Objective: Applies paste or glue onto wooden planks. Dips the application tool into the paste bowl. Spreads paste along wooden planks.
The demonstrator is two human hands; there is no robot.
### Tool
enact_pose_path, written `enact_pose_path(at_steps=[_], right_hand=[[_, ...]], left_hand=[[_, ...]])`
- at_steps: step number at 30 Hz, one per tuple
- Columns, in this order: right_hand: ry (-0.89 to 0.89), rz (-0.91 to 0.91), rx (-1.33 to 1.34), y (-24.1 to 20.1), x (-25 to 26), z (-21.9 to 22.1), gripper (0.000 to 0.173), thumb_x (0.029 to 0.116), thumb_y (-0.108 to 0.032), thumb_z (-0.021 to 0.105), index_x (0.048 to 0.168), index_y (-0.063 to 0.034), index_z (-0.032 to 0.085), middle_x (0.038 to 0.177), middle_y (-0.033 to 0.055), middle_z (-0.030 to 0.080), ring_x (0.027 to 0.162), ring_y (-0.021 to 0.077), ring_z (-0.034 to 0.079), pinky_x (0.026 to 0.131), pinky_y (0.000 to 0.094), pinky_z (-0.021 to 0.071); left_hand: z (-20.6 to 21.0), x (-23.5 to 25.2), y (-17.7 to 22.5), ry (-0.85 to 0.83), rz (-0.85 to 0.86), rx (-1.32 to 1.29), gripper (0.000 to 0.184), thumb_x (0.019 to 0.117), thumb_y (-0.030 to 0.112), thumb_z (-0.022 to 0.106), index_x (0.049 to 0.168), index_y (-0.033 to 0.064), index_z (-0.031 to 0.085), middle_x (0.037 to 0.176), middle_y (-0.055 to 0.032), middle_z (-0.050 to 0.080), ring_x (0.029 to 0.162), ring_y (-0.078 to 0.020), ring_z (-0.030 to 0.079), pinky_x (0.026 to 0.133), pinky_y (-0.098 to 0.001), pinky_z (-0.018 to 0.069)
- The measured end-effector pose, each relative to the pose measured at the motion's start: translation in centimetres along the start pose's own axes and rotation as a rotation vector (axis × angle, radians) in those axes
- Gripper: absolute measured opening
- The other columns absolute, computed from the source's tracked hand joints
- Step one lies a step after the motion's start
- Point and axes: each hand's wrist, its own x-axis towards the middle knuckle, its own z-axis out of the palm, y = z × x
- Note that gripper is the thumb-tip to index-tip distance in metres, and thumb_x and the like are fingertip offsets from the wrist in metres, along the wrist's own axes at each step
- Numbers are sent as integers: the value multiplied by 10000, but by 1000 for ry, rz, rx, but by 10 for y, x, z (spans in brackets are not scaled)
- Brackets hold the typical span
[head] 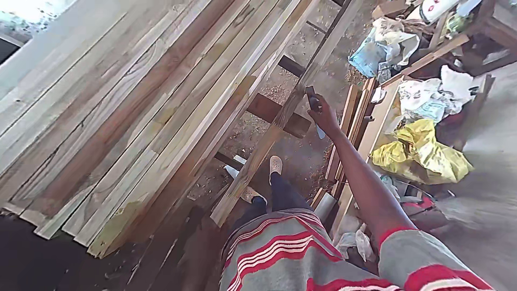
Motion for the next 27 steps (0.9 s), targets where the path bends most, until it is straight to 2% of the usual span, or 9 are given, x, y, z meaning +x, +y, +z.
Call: enact_pose_path(at_steps=[5, 10, 12, 15, 19, 23, 24, 25, 27], right_hand=[[-128, -13, -320, -16, -13, 0, 613, 959, -239, 707, 1529, -156, 498, 1352, 255, 607, 1065, 474, 672, 864, 655, 539], [-219, 123, -355, -58, -11, -39, 489, 972, -317, 677, 1413, -118, 604, 1160, 236, 699, 1055, 450, 680, 861, 668, 528], [-162, 185, -303, -67, 20, -52, 438, 978, -328, 672, 1331, -71, 635, 1117, 248, 701, 1050, 452, 679, 868, 677, 516], [-184, 254, -280, -76, 46, -55, 451, 990, -341, 647, 1274, 10, 635, 1168, 288, 664, 1115, 460, 645, 913, 658, 490], [-304, 234, -215, -83, 6, -35, 388, 979, -322, 677, 1209, -9, 686, 1118, 255, 681, 1050, 421, 664, 908, 640, 508], [-429, 222, -259, -105, -38, -21, 387, 980, -379, 676, 1142, -28, 701, 1039, 225, 694, 996, 395, 678, 853, 624, 519], [-470, 227, -278, -109, -43, -23, 417, 993, -408, 664, 1155, -27, 702, 1053, 234, 694, 1016, 405, 673, 868, 629, 507], [-499, 226, -280, -111, -44, -27, 434, 993, -416, 660, 1173, -24, 711, 1067, 243, 697, 1022, 412, 671, 880, 638, 498], [-509, 250, -232, -106, -47, -32, 449, 994, -413, 668, 1224, -29, 707, 1108, 248, 697, 1023, 406, 673, 907, 641, 493]], left_hand=[[-17, 24, -17, -374, -69, -118, 745, 845, 481, 798, 1372, -1, 587, 1119, -273, 705, 1066, -459, 682, 923, -682, 506], [26, 14, -41, -36, 65, -208, 550, 775, 519, 803, 1032, 37, 742, 746, -151, 714, 695, -356, 711, 638, -629, 563], [-12, 6, -6, -51, 21, -127, 619, 808, 461, 779, 1171, -34, 701, 869, -267, 730, 805, -458, 728, 711, -655, 561], [-102, 9, 61, -570, -283, -20, 612, 1004, 314, 643, 1489, -14, 466, 1387, -285, 589, 1302, -439, 569, 1070, -582, 427], [39, -2, -25, 253, 68, 2, 541, 718, 360, 823, 1144, 40, 728, 923, -215, 732, 770, -417, 723, 604, -637, 550], [37, -5, -26, 258, 92, -49, 589, 764, 405, 826, 1183, 9, 702, 980, -237, 722, 850, -435, 721, 695, -637, 571], [16, -7, -13, 214, 56, -74, 592, 792, 431, 795, 1173, -14, 708, 1008, -263, 722, 903, -449, 716, 767, -626, 566], [-45, -3, 13, -260, -72, -74, 653, 966, 414, 685, 1434, -17, 536, 1329, -289, 622, 1237, -456, 605, 1039, -600, 461], [-78, 7, 31, -474, -159, -122, 679, 991, 364, 670, 1515, -7, 448, 1400, -303, 575, 1307, -479, 555, 1083, -616, 414]])
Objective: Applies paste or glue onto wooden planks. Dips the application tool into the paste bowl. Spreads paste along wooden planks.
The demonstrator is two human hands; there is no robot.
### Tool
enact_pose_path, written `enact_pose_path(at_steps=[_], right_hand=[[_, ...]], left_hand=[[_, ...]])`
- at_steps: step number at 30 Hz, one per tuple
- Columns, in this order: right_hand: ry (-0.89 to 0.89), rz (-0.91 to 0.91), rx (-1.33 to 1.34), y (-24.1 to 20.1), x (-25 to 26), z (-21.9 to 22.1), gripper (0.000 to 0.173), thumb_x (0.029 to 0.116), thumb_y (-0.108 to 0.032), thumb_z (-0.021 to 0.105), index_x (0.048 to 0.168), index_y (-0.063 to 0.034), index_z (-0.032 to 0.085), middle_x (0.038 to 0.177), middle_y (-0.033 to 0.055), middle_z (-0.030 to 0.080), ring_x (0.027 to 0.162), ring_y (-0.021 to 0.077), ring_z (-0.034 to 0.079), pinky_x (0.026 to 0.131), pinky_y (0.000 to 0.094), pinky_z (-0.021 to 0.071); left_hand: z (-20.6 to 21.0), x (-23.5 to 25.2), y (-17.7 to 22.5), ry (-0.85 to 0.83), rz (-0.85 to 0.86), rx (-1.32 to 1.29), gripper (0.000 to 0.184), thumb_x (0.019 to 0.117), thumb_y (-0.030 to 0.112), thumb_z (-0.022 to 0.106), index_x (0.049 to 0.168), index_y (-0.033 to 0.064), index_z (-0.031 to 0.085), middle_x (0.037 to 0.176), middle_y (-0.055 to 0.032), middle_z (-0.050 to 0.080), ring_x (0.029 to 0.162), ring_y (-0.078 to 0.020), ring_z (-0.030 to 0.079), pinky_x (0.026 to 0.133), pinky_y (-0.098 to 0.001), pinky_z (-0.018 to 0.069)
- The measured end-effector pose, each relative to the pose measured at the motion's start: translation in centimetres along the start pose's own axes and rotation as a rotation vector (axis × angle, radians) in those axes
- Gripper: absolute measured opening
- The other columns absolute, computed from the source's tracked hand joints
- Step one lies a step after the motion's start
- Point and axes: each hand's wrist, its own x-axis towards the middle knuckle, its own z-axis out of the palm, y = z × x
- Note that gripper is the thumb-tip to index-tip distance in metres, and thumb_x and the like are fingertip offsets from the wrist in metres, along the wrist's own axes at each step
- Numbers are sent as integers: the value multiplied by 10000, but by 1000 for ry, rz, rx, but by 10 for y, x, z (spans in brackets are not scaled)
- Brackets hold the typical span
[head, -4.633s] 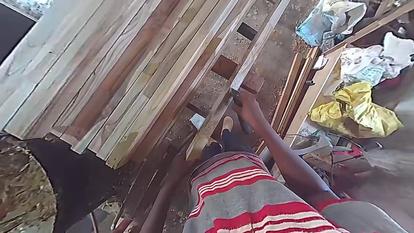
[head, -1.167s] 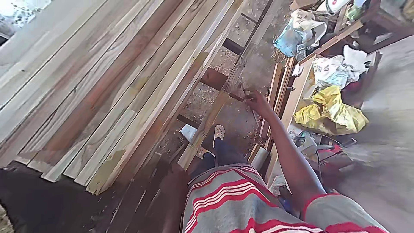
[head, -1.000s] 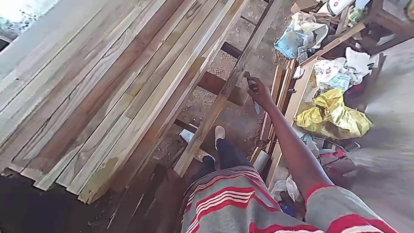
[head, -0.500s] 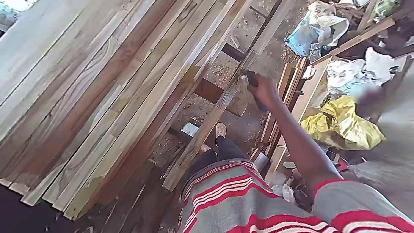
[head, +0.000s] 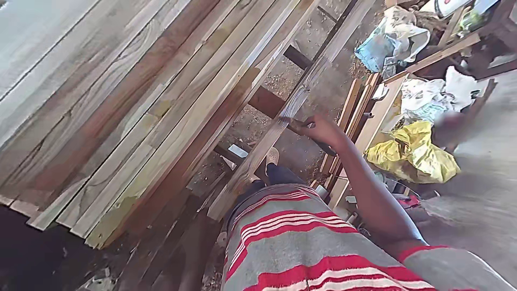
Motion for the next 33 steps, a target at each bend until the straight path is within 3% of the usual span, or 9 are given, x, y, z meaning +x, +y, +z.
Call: enact_pose_path(at_steps=[3, 6, 8, 11, 14, 19, 22, 27, 33], right_hand=[[46, 10, 220, 13, -8, 10, 415, 1030, -363, 637, 1310, -56, 639, 1030, 190, 707, 794, 275, 682, 742, 491, 559], [83, -2, 471, 22, -22, 24, 333, 1027, -242, 648, 1304, -64, 604, 850, 89, 697, 550, 112, 597, 492, 268, 498], [83, -17, 541, 19, -35, 33, 266, 1041, -220, 625, 1260, -75, 583, 822, 60, 689, 515, 81, 559, 468, 227, 464], [119, -74, 553, 24, -34, 43, 275, 1026, -207, 645, 1245, -55, 575, 825, 67, 692, 536, 99, 581, 495, 258, 493], [76, -105, 572, 21, -35, 59, 335, 1040, -176, 599, 1327, -25, 516, 989, 86, 706, 621, 102, 629, 544, 280, 542], [64, -96, 622, 19, -43, 74, 206, 1069, -167, 543, 1260, -100, 508, 1029, 20, 722, 623, 47, 641, 526, 207, 522], [26, -173, 602, 19, -46, 85, 230, 1055, -132, 559, 1273, -100, 490, 1080, 34, 698, 691, 79, 668, 579, 247, 560], [-71, -421, 379, 13, -54, 123, 452, 984, -90, 678, 1392, -79, 486, 1244, 134, 671, 848, 229, 712, 692, 432, 611], [184, -647, 96, 2, -92, 221, 591, 906, -169, 766, 1457, -92, 565, 1298, 212, 655, 1076, 378, 695, 855, 588, 580]], left_hand=[[56, 38, -47, 376, 188, -63, 632, 819, 380, 822, 1297, 6, 646, 971, -258, 733, 889, -477, 718, 782, -686, 542], [68, 53, -61, 391, 253, -32, 666, 797, 411, 822, 1288, -1, 642, 912, -234, 736, 826, -453, 727, 714, -665, 558], [71, 54, -64, 447, 294, -29, 662, 788, 432, 804, 1259, -11, 658, 873, -224, 732, 779, -442, 724, 668, -649, 557], [62, 51, -53, 369, 239, -37, 662, 814, 422, 802, 1305, 8, 643, 994, -255, 730, 906, -478, 714, 767, -686, 541], [50, 32, -49, 214, 153, 2, 689, 878, 494, 746, 1383, 52, 586, 1122, -254, 710, 1028, -464, 697, 871, -681, 529], [60, 40, -52, 165, 166, -35, 717, 882, 551, 720, 1370, 44, 583, 1049, -231, 714, 1009, -433, 694, 869, -658, 528], [62, 39, -52, 186, 203, -89, 628, 875, 462, 759, 1283, 9, 609, 968, -221, 708, 941, -434, 693, 814, -662, 527], [64, 55, -61, 130, 293, -146, 706, 837, 516, 796, 1315, 30, 610, 1012, -210, 707, 963, -400, 694, 843, -642, 539], [46, 74, -95, -243, 493, -468, 713, 876, 211, 826, 1473, 33, 479, 1348, -226, 606, 1226, -315, 610, 1058, -520, 484]])
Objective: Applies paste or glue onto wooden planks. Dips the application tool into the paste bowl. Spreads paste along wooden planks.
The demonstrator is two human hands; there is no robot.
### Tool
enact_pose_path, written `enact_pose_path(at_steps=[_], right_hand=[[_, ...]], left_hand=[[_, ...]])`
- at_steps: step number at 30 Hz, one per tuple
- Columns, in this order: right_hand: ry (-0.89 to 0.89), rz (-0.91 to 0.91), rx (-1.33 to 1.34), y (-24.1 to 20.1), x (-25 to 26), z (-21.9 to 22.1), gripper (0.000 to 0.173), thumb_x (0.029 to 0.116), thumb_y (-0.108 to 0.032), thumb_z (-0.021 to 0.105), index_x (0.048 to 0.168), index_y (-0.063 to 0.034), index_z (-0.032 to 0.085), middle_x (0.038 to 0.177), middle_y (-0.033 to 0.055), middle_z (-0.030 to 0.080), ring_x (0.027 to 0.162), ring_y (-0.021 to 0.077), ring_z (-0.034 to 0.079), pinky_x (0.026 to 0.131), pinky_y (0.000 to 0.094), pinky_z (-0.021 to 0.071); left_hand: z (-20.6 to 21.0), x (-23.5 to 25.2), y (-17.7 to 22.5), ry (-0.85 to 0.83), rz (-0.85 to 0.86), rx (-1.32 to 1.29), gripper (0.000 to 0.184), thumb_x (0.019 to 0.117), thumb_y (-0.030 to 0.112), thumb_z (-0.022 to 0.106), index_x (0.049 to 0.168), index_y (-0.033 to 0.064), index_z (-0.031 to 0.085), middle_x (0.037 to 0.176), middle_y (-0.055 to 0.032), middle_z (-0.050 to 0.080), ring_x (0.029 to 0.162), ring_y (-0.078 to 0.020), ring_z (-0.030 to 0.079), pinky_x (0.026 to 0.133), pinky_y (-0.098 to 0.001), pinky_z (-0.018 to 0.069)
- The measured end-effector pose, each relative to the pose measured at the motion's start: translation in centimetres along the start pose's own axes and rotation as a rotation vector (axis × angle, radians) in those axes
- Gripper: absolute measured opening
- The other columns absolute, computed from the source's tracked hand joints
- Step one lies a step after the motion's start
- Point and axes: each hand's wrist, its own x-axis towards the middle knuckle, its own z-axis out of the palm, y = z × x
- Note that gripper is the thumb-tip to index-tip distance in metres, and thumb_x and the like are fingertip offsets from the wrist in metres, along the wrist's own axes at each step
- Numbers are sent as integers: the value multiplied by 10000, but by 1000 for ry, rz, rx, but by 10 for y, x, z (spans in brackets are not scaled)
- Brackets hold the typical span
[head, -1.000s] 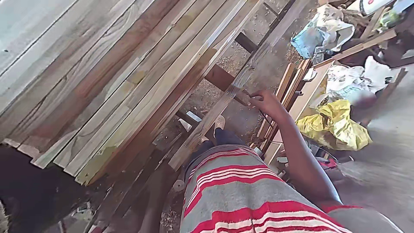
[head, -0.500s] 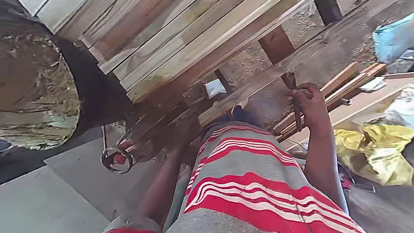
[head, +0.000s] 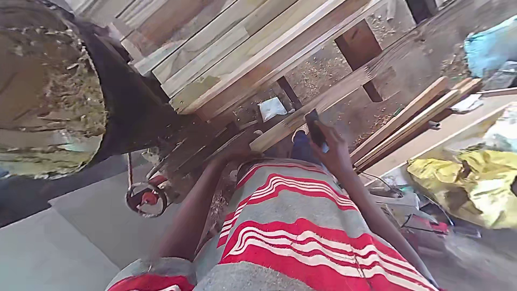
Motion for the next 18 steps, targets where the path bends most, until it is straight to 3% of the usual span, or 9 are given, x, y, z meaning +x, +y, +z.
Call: enact_pose_path(at_steps=[3, 5, 6, 7, 9, 11, 15, 16, 18], right_hand=[[93, 42, -91, -17, -14, 49, 560, 922, -195, 755, 1449, -110, 586, 1349, 206, 632, 1067, 386, 702, 806, 579, 595], [138, 96, -207, -28, -21, 73, 549, 916, -193, 757, 1439, -124, 606, 1286, 217, 655, 987, 400, 714, 746, 577, 597], [134, 142, -270, -38, -28, 79, 542, 918, -210, 752, 1435, -126, 615, 1252, 224, 666, 942, 400, 718, 725, 569, 598], [82, 218, -333, -54, -33, 79, 536, 934, -245, 736, 1442, -129, 612, 1235, 232, 669, 931, 402, 718, 737, 566, 596], [-186, 483, -431, -104, -34, 61, 558, 996, -339, 656, 1519, -190, 530, 1306, 219, 629, 1054, 396, 682, 874, 565, 555], [-236, 628, -427, -135, -27, 45, 537, 985, -366, 668, 1478, -176, 576, 1256, 221, 660, 1071, 410, 674, 891, 601, 535], [53, 657, -304, -137, 1, 31, 437, 1003, -314, 660, 1369, -76, 631, 1023, 239, 710, 907, 439, 691, 752, 653, 534], [83, 663, -251, -135, 5, 33, 430, 1019, -313, 636, 1372, -69, 613, 1028, 245, 698, 894, 439, 682, 728, 648, 528], [82, 674, -171, -136, 7, 45, 458, 1017, -309, 629, 1395, -53, 594, 1116, 262, 689, 976, 448, 678, 799, 660, 530]], left_hand=[[-10, -1, -21, -144, 11, -55, 680, 859, 199, 820, 1450, 49, 518, 1241, -177, 674, 1139, -262, 656, 1019, -497, 511], [-10, -3, -23, -192, 47, -166, 604, 844, 170, 799, 1382, 57, 549, 1095, -73, 734, 971, -139, 712, 912, -363, 584], [-8, -5, -23, -215, 49, -241, 593, 862, 130, 780, 1392, 43, 531, 1061, -77, 727, 904, -130, 718, 861, -334, 606], [-8, -5, -23, -229, 59, -291, 576, 888, 97, 763, 1403, 35, 511, 1046, -87, 706, 850, -125, 703, 810, -318, 606], [-4, -2, -31, -234, 99, -349, 535, 901, 81, 752, 1374, 11, 510, 1010, -102, 679, 775, -126, 676, 733, -306, 596], [-1, -5, -30, -198, 121, -364, 508, 907, 72, 762, 1351, -5, 527, 962, -90, 677, 723, -103, 653, 689, -274, 578], [7, -6, -29, -113, 175, -267, 531, 879, 131, 806, 1328, -12, 561, 985, -122, 693, 743, -135, 673, 725, -333, 594], [8, -8, -28, -99, 184, -231, 517, 886, 150, 803, 1312, -22, 567, 990, -134, 690, 757, -150, 675, 745, -354, 595], [8, -10, -26, -86, 177, -142, 538, 899, 201, 798, 1323, -34, 563, 1047, -174, 691, 838, -207, 692, 836, -418, 587]])
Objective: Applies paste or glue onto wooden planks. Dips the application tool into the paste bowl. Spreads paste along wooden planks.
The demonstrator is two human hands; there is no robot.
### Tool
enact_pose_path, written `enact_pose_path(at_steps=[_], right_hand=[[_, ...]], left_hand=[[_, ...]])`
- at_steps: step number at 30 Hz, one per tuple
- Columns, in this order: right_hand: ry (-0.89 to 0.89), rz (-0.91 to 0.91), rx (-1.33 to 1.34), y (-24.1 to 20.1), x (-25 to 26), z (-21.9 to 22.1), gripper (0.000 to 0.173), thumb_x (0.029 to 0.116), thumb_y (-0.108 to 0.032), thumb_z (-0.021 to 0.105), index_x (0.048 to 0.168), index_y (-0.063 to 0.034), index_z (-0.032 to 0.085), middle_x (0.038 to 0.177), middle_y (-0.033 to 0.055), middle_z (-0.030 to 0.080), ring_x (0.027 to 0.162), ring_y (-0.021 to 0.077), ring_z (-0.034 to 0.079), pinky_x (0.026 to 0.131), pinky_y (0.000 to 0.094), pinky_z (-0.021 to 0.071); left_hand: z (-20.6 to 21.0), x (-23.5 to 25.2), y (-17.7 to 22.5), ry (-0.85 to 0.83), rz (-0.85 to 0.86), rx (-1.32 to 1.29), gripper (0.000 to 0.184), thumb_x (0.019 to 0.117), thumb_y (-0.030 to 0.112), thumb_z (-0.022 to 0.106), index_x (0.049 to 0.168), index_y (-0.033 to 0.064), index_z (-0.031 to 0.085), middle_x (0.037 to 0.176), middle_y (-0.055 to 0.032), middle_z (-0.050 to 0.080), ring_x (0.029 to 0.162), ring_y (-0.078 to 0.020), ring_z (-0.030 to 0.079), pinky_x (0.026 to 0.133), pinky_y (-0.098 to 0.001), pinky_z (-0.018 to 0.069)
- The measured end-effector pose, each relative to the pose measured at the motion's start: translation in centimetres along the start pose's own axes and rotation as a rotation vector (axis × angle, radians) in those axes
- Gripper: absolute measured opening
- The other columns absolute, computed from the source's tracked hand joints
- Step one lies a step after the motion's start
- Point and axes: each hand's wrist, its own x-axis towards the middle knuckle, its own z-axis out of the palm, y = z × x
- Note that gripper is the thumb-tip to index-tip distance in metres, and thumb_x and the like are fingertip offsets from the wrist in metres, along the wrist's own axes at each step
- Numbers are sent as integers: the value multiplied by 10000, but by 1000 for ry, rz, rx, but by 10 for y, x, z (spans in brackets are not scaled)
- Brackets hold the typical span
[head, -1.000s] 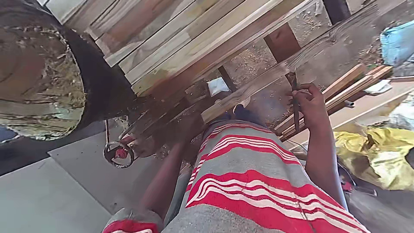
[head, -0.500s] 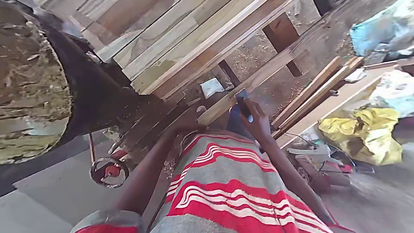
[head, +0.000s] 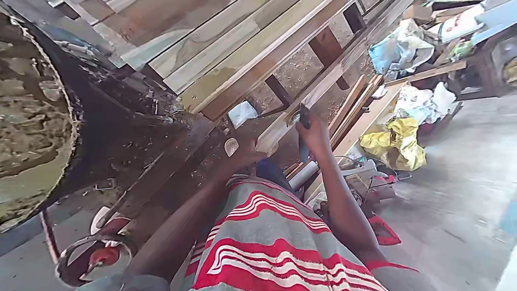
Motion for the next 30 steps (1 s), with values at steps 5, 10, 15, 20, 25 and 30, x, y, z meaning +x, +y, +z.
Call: enact_pose_path(at_steps=[5, 10, 15, 20, 25, 30], right_hand=[[-196, 4, -89, -18, -39, 21, 450, 1001, -307, 653, 1369, -48, 639, 1127, 223, 705, 1043, 382, 681, 911, 584, 526], [-345, 50, 3, 3, -41, -1, 437, 1013, -355, 644, 1359, -90, 658, 1130, 178, 712, 980, 292, 689, 900, 514, 539], [-217, -23, 364, 45, -2, -20, 470, 1046, -240, 621, 1482, -113, 500, 995, 122, 715, 617, 166, 654, 564, 343, 579], [-5, -317, 253, 61, 32, 10, 655, 965, -189, 733, 1545, -180, 429, 1259, 191, 659, 908, 321, 712, 748, 522, 596], [40, -379, -13, 63, 21, 50, 649, 914, -208, 778, 1502, -101, 522, 1383, 248, 590, 1014, 436, 698, 815, 606, 582], [-140, -173, -237, 32, -17, 9, 591, 956, -334, 718, 1496, -162, 550, 1252, 226, 654, 1010, 417, 686, 833, 599, 557]], left_hand=[[-2, 0, 6, -3, -37, 131, 607, 894, 259, 812, 1347, -52, 551, 1137, -250, 676, 1016, -341, 683, 956, -549, 524], [-6, 2, 3, 26, 33, 148, 785, 888, 220, 816, 1514, 1, 397, 1306, -263, 618, 1183, -368, 639, 1036, -558, 496], [7, -6, 17, 373, -24, 442, 392, 999, 149, 650, 1295, -81, 535, 1116, -298, 642, 1046, -462, 655, 918, -629, 522], [20, -5, 14, 437, -50, 626, 433, 1021, 163, 594, 1386, -56, 513, 1195, -295, 649, 1086, -474, 663, 922, -630, 531], [-9, -3, 26, 174, -101, 381, 697, 903, 325, 792, 1468, 57, 483, 1101, -237, 691, 1005, -395, 679, 904, -618, 526], [-19, 11, 22, -27, -85, 204, 507, 923, 148, 754, 1359, -4, 543, 1038, -183, 678, 837, -219, 677, 809, -425, 575]])
